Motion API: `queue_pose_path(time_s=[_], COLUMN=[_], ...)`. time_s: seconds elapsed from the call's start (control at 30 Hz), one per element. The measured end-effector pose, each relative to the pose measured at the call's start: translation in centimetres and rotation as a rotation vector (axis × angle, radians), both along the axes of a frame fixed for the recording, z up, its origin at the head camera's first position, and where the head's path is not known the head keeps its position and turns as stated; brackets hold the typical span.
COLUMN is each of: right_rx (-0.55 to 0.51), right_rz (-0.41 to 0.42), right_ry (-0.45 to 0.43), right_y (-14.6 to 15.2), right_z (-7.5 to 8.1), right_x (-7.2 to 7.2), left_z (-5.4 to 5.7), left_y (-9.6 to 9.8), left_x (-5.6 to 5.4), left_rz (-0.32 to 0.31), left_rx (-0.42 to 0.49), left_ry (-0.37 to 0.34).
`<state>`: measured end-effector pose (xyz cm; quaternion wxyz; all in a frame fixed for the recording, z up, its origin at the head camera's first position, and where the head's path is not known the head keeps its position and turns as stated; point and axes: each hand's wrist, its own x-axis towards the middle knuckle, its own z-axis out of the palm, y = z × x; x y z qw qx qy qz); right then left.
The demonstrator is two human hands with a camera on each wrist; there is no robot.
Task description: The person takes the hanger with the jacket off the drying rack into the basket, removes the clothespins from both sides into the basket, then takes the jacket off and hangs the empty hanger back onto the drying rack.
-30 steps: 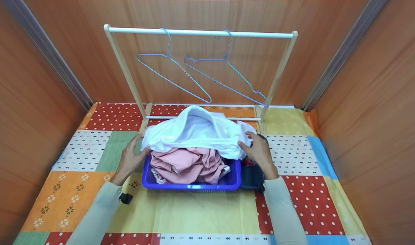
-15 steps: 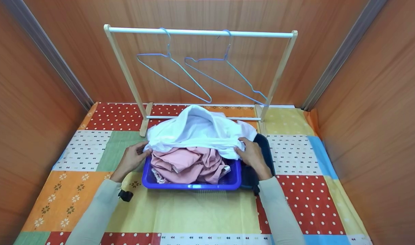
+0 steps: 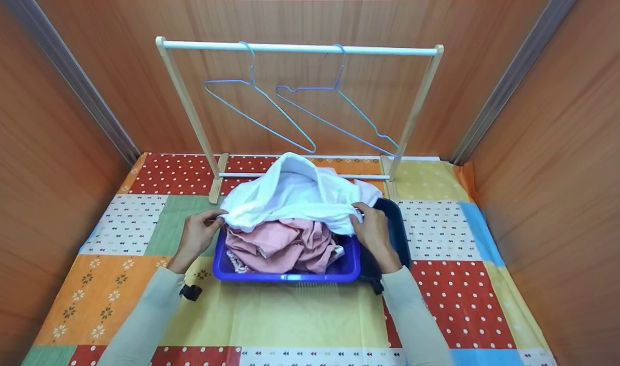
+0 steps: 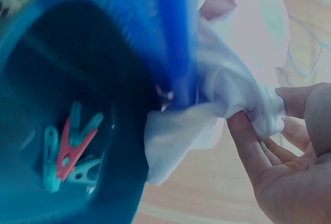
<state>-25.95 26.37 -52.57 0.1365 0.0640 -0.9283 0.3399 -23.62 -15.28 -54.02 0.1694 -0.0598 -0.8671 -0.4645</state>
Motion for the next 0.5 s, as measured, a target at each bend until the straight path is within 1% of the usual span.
queue_pose_path(time_s=[0.2, 0.37, 0.5], right_rx=[-0.037, -0.072, -0.081], right_rz=[0.007, 0.040, 0.068], right_ry=[0.041, 0.100, 0.138], right_y=[-1.4, -2.5, -3.5], right_z=[0.5, 0.5, 0.5], right_x=[1.1, 1.9, 2.5], left_z=[1.1, 1.9, 2.5], left_y=[1.5, 2.9, 4.0], left_x=[0.8, 1.6, 2.3], left_rz=[-0.039, -0.065, -0.106], left_rx=[-0.039, -0.070, -0.072], left_ry=[0.062, 0.102, 0.125])
